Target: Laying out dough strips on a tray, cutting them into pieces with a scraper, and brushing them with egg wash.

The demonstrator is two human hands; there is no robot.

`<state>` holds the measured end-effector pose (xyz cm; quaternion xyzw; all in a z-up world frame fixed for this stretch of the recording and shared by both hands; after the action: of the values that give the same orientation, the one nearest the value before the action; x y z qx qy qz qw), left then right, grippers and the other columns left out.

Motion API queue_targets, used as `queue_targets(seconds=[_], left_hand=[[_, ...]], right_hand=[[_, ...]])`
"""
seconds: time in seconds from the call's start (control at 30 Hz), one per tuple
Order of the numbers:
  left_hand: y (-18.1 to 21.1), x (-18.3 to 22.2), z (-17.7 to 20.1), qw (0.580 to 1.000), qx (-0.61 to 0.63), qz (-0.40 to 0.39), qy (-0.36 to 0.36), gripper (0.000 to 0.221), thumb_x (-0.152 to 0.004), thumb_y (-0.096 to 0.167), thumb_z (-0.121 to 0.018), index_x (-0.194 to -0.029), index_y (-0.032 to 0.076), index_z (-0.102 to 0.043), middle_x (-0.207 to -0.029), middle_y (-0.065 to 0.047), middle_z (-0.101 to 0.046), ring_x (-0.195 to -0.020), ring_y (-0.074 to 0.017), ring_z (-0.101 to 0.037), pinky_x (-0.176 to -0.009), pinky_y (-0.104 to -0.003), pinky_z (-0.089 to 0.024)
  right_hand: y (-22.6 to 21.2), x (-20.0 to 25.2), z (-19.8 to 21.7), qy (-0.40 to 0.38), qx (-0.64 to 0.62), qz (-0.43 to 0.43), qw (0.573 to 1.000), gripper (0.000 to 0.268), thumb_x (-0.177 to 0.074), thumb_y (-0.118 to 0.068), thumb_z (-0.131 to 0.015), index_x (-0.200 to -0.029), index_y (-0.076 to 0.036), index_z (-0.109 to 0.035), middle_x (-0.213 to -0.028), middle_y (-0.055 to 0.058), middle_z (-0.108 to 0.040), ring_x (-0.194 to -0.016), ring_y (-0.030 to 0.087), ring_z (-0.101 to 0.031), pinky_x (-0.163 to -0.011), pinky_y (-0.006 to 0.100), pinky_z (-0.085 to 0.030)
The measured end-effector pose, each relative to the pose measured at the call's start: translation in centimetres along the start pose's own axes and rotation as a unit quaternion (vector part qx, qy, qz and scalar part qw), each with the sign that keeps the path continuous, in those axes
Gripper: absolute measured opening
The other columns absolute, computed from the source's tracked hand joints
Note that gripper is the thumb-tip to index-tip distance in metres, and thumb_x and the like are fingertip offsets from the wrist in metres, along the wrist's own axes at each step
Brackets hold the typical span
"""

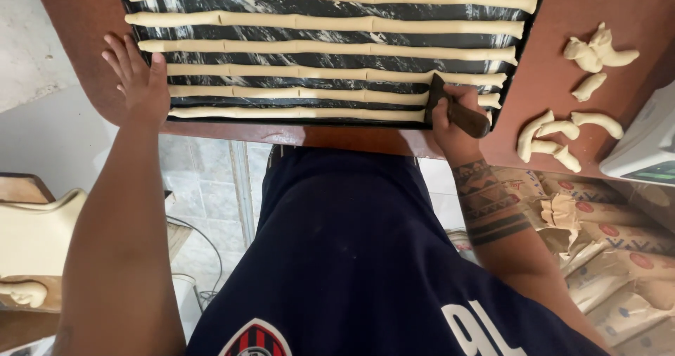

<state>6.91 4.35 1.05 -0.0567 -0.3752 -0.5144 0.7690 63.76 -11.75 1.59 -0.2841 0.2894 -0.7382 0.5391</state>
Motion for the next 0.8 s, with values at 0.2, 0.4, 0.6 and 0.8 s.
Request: queue_targets(seconds=[0.2,0.4,0.6,0.8], left_hand=[[-0.4,-0.6,0.0,1.000,0.001,0.002,0.007,0.111,-0.093,0.086,-0.015,-0.174,0.011,-0.001,-0.166,0.005,0.026,-0.155,-0.0242,0.024,-0.125,-0.074,0.000],[-0.4,-0.8,0.1,1.000,0.001,0.011,0.017,0.118,-0.087,0.090,-0.014,-0.173,0.011,-0.002,-0.168,0.003,0.022,-0.156,-0.0261,0.022,-0.123,-0.076,0.001],[-0.6,-0.9,-0.2,1.000,0.007,0.002,0.017,0.119,-0.087,0.090,-0.015,-0.174,0.009,-0.003,-0.167,0.003,0.023,-0.155,-0.0271,0.024,-0.123,-0.076,0.001],[-0.6,-0.9,-0.3,1.000,0.012,-0.001,0.018,0.122,-0.086,0.092,-0.016,-0.174,0.009,-0.001,-0.167,0.005,0.026,-0.155,-0.0245,0.026,-0.123,-0.075,0.005]], right_hand=[[-1.7,-2.3,2.6,0.045,-0.098,0.023,0.994,0.013,-0.099,-0.004,-0.057,-0.111,-0.002,-0.055,-0.104,0.014,-0.057,-0.096,0.027,-0.057,-0.090,0.040,-0.047],[-3.0,-6.3,2.3,0.021,-0.098,0.077,0.992,0.014,-0.108,-0.006,-0.054,-0.119,0.003,-0.053,-0.105,0.016,-0.053,-0.080,0.022,-0.053,-0.075,0.038,-0.048],[-2.5,-8.4,1.0,0.005,-0.087,0.052,0.995,0.014,-0.107,-0.007,-0.055,-0.117,0.002,-0.053,-0.098,0.014,-0.053,-0.074,0.020,-0.051,-0.069,0.037,-0.045],[-2.7,-9.2,0.6,0.005,-0.104,0.064,0.992,0.012,-0.105,-0.004,-0.051,-0.116,0.002,-0.049,-0.103,0.017,-0.053,-0.090,0.026,-0.054,-0.081,0.040,-0.047]])
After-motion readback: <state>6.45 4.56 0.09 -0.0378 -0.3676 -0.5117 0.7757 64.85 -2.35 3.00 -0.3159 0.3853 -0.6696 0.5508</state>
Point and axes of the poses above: each hand's wrist, its own x-axis away from the middle knuckle, its own z-axis out of the back of the hand, y = z × x, the point moved 9 cm from there along -x, towards the middle knuckle
